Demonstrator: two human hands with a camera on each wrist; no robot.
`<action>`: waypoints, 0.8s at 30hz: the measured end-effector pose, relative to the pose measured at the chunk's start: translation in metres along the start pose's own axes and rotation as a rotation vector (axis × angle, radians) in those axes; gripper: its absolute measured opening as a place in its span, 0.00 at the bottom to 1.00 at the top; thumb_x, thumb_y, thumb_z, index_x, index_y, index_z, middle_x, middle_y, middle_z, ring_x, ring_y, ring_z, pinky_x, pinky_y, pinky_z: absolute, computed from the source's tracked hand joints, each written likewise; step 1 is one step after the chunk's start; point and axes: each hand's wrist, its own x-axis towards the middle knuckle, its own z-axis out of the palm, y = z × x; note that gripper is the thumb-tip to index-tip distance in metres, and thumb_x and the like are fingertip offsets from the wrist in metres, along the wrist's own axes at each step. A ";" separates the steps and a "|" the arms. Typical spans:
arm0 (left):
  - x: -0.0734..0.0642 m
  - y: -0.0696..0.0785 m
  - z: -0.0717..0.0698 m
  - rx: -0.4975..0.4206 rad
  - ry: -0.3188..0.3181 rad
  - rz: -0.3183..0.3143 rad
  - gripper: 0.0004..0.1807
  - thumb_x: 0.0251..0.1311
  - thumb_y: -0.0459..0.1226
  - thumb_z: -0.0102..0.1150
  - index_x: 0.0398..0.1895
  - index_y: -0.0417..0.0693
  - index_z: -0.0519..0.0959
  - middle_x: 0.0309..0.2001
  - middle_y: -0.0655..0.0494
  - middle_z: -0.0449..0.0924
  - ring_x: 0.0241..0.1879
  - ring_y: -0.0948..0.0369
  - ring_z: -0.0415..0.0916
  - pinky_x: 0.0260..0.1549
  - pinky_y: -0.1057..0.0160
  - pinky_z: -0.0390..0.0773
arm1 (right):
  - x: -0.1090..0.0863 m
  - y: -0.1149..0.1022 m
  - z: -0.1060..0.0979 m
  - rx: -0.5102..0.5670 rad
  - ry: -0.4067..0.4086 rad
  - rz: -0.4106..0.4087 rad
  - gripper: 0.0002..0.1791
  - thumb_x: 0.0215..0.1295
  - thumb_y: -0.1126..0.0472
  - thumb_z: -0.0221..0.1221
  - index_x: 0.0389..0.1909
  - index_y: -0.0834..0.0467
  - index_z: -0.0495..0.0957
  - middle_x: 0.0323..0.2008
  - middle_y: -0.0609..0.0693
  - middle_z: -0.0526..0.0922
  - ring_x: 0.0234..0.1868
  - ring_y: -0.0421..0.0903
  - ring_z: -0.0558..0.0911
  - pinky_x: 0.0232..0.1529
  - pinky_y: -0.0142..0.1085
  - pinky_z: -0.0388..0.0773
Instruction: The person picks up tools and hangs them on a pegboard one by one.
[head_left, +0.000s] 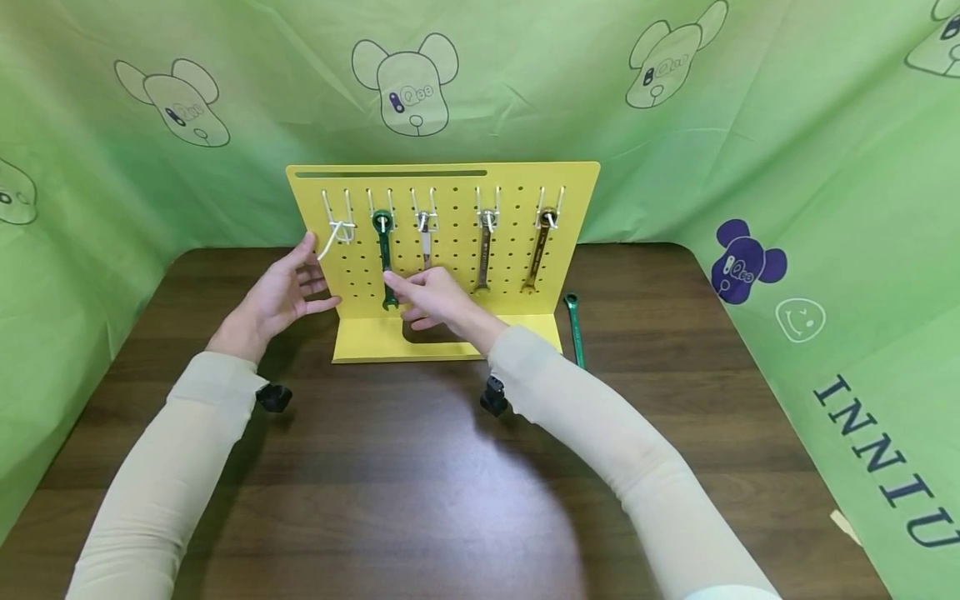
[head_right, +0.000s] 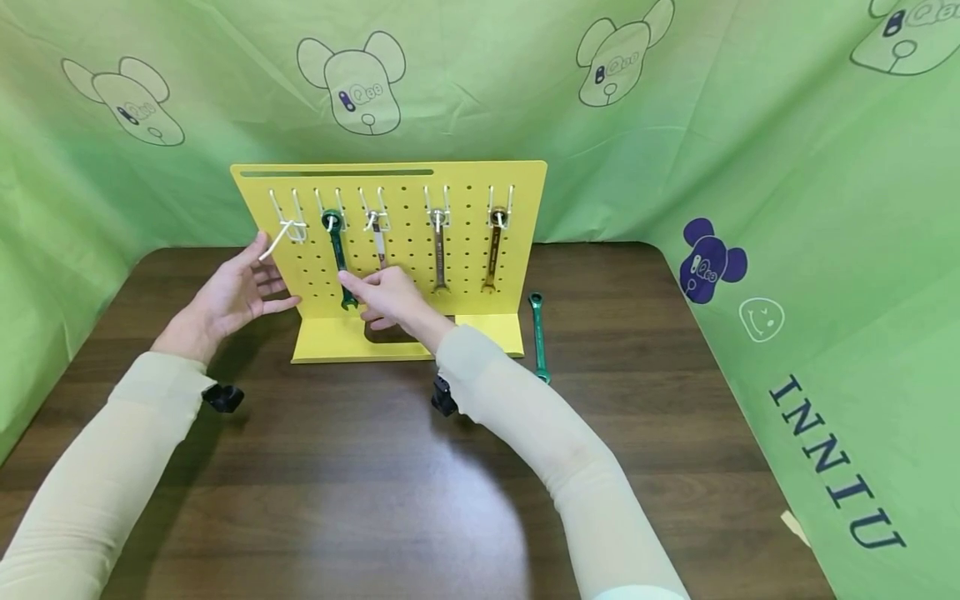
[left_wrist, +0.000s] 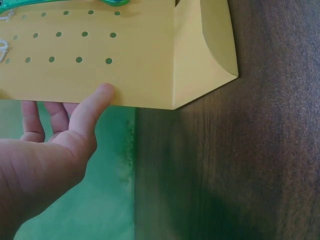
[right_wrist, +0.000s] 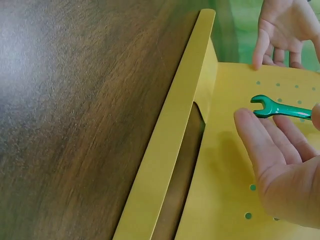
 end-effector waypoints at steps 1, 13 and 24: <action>0.000 0.000 0.000 0.000 0.000 -0.001 0.24 0.68 0.60 0.57 0.51 0.51 0.71 0.57 0.47 0.65 0.57 0.53 0.66 0.64 0.45 0.72 | 0.000 0.001 0.000 0.000 -0.008 0.006 0.36 0.69 0.36 0.60 0.62 0.61 0.77 0.58 0.60 0.82 0.49 0.56 0.86 0.44 0.44 0.88; 0.000 0.000 0.000 -0.017 -0.009 -0.016 0.25 0.69 0.59 0.56 0.51 0.50 0.69 0.58 0.47 0.62 0.58 0.52 0.63 0.65 0.45 0.70 | -0.002 0.009 -0.006 0.019 -0.142 0.042 0.35 0.74 0.38 0.56 0.70 0.59 0.70 0.62 0.60 0.79 0.54 0.59 0.84 0.44 0.49 0.88; 0.000 0.001 0.001 0.003 -0.004 -0.006 0.23 0.70 0.59 0.55 0.48 0.51 0.68 0.55 0.48 0.61 0.57 0.53 0.61 0.65 0.44 0.70 | -0.027 0.007 -0.035 0.128 -0.353 -0.011 0.31 0.79 0.45 0.52 0.73 0.60 0.65 0.64 0.62 0.76 0.59 0.62 0.80 0.54 0.57 0.82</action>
